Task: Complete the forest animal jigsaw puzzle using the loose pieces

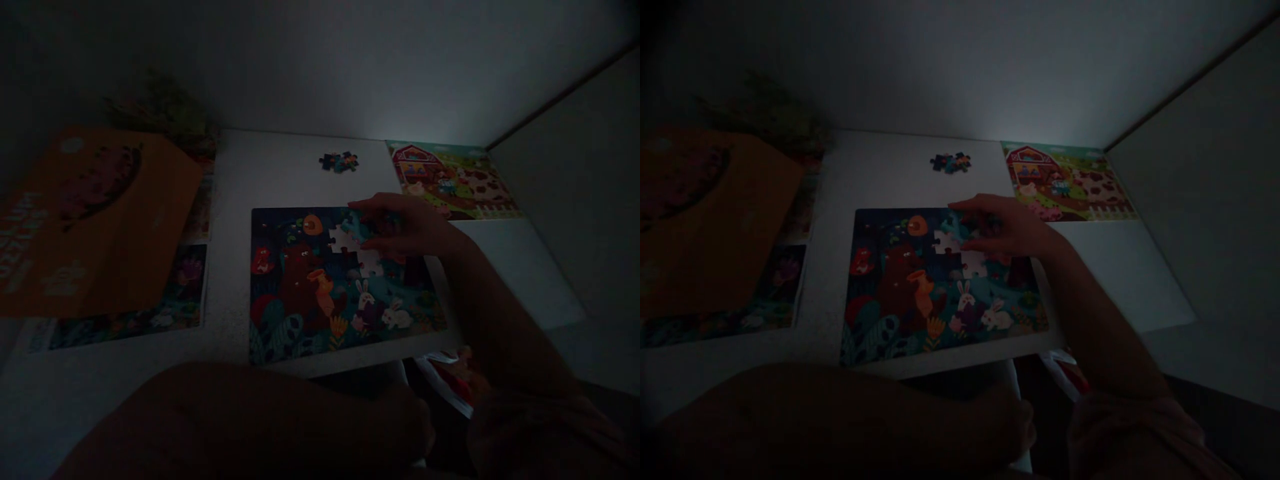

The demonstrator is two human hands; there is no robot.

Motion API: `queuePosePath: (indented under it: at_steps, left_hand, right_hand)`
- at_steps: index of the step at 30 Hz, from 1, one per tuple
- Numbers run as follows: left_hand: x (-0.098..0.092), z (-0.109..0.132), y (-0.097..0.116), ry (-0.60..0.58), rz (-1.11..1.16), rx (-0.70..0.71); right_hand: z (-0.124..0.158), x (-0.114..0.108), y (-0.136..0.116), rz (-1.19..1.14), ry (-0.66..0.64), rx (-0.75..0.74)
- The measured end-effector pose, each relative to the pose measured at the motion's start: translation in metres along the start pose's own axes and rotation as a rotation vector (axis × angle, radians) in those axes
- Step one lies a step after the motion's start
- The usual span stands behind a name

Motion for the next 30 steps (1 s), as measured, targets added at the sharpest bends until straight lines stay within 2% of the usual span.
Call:
queuePosePath:
  at_steps: [6, 9, 13, 19, 22, 30]
  left_hand:
    - [0.004, -0.001, 0.006, -0.034, 0.093, -0.06]
    - [0.006, 0.0, 0.005, -0.028, 0.102, -0.117]
    - [0.001, 0.0, 0.004, -0.013, 0.194, -0.118]
    - [-0.016, 0.004, -0.003, -0.078, 0.32, -0.144]
    - [-0.021, 0.005, -0.005, -0.123, 0.313, -0.147]
    - [-0.012, 0.005, 0.0, -0.103, 0.295, -0.145]
  right_hand:
    - [-0.001, 0.017, -0.009, -0.078, -0.08, -0.225]
    - [0.002, 0.023, -0.014, -0.108, -0.126, -0.248]
    - [0.005, 0.026, -0.019, -0.096, -0.17, -0.249]
    - [0.001, 0.027, -0.01, -0.13, -0.186, -0.138]
    - [0.002, 0.027, -0.005, -0.168, -0.173, -0.089]
    - [0.006, 0.026, 0.001, -0.222, -0.148, 0.079]
Point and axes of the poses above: each hand's wrist, its own z-axis away from the middle knuckle, its own x-axis out of the palm, y = z × x, the point moved 7 cm from there along -z, towards the middle knuckle, and after that the axes turned 8 degrees about y, right-handed, at the moved point
